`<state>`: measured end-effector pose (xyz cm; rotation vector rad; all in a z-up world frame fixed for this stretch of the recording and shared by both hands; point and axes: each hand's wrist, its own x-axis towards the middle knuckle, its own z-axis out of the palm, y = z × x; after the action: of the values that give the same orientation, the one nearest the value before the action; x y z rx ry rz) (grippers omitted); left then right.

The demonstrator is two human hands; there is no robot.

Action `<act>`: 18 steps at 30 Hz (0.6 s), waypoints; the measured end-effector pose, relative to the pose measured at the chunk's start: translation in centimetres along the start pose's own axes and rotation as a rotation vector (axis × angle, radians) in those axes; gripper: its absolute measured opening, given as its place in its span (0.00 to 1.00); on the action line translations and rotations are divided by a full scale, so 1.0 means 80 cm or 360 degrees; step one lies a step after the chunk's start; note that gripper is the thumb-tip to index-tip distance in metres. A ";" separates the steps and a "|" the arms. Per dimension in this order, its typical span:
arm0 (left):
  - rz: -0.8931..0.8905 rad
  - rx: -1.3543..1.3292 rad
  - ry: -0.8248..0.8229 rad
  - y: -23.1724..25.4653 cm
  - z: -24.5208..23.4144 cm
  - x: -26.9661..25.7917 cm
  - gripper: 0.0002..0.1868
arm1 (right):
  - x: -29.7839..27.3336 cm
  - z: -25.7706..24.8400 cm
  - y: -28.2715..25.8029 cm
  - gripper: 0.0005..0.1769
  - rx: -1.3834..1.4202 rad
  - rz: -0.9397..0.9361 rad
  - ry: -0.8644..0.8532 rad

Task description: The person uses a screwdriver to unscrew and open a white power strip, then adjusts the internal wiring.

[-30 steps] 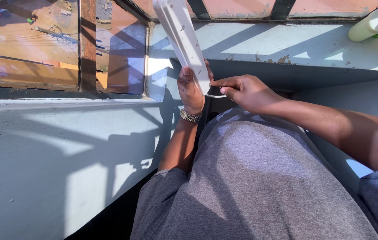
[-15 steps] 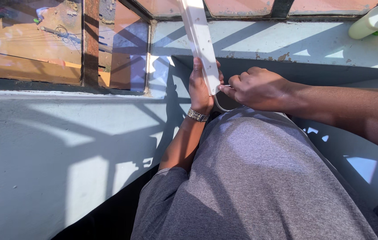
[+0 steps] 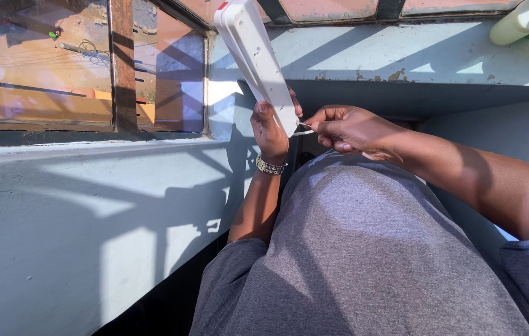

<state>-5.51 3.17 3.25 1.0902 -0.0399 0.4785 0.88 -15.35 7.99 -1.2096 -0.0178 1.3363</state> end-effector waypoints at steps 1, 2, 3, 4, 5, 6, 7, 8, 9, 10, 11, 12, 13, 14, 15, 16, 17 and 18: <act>-0.0007 0.0001 0.0005 -0.001 0.000 -0.002 0.32 | 0.001 0.000 0.002 0.14 0.0005 0.0007 -0.0001; -0.0050 0.0091 0.0027 -0.002 -0.002 -0.001 0.32 | 0.003 0.003 0.000 0.13 -0.0410 -0.0083 0.0117; -0.0094 0.0181 0.0050 -0.002 -0.004 -0.002 0.32 | 0.002 0.009 -0.004 0.13 -0.0824 -0.0175 0.0234; -0.0092 0.0180 0.0043 -0.003 -0.003 -0.001 0.32 | -0.003 0.013 -0.012 0.13 -0.0823 -0.0180 0.0239; -0.0132 0.0194 0.0071 -0.004 -0.002 -0.002 0.32 | -0.010 0.017 -0.020 0.12 -0.1234 -0.0356 0.0310; -0.0171 0.0207 0.0101 -0.005 -0.001 -0.003 0.32 | -0.018 0.022 -0.029 0.12 -0.1648 -0.0532 0.0375; -0.0168 0.0204 0.0097 -0.006 0.000 -0.003 0.32 | -0.026 0.029 -0.036 0.12 -0.1650 -0.0535 0.0380; -0.0191 0.0151 0.0117 -0.009 0.001 -0.004 0.32 | -0.033 0.035 -0.043 0.14 -0.2188 -0.0568 0.0348; -0.0215 0.0098 0.0136 -0.011 0.002 -0.004 0.32 | -0.037 0.042 -0.049 0.20 -0.2726 -0.0590 0.0305; -0.0215 0.0096 0.0141 -0.014 0.001 -0.004 0.32 | -0.037 0.048 -0.053 0.20 -0.2729 -0.0587 0.0300; -0.0267 -0.0005 0.0251 -0.017 -0.001 -0.002 0.31 | -0.035 0.052 -0.056 0.20 -0.3021 -0.0578 0.0182; -0.0312 -0.0109 0.0355 -0.019 -0.002 0.001 0.31 | -0.032 0.053 -0.061 0.21 -0.3316 -0.0567 0.0063; -0.0306 -0.0114 0.0355 -0.019 -0.004 0.002 0.31 | -0.027 0.053 -0.065 0.21 -0.3323 -0.0566 0.0064; -0.0316 -0.0187 0.0385 -0.017 -0.006 0.003 0.32 | -0.020 0.052 -0.071 0.19 -0.3259 -0.0644 0.0130; -0.0325 -0.0261 0.0414 -0.014 -0.008 0.005 0.34 | -0.014 0.049 -0.077 0.16 -0.3193 -0.0720 0.0194; -0.0306 -0.0264 0.0434 -0.011 -0.010 0.007 0.34 | -0.016 0.038 -0.083 0.16 -0.3211 -0.0731 0.0171; -0.0265 -0.0242 0.0452 -0.008 -0.011 0.011 0.35 | -0.024 0.021 -0.092 0.14 -0.2983 -0.0591 0.0321; -0.0221 -0.0228 0.0473 -0.007 -0.011 0.015 0.37 | -0.027 0.010 -0.098 0.13 -0.2759 -0.0448 0.0462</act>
<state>-4.44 4.15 2.70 0.8668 0.2576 0.5003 5.24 -14.62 14.84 -2.6368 -1.3003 0.6552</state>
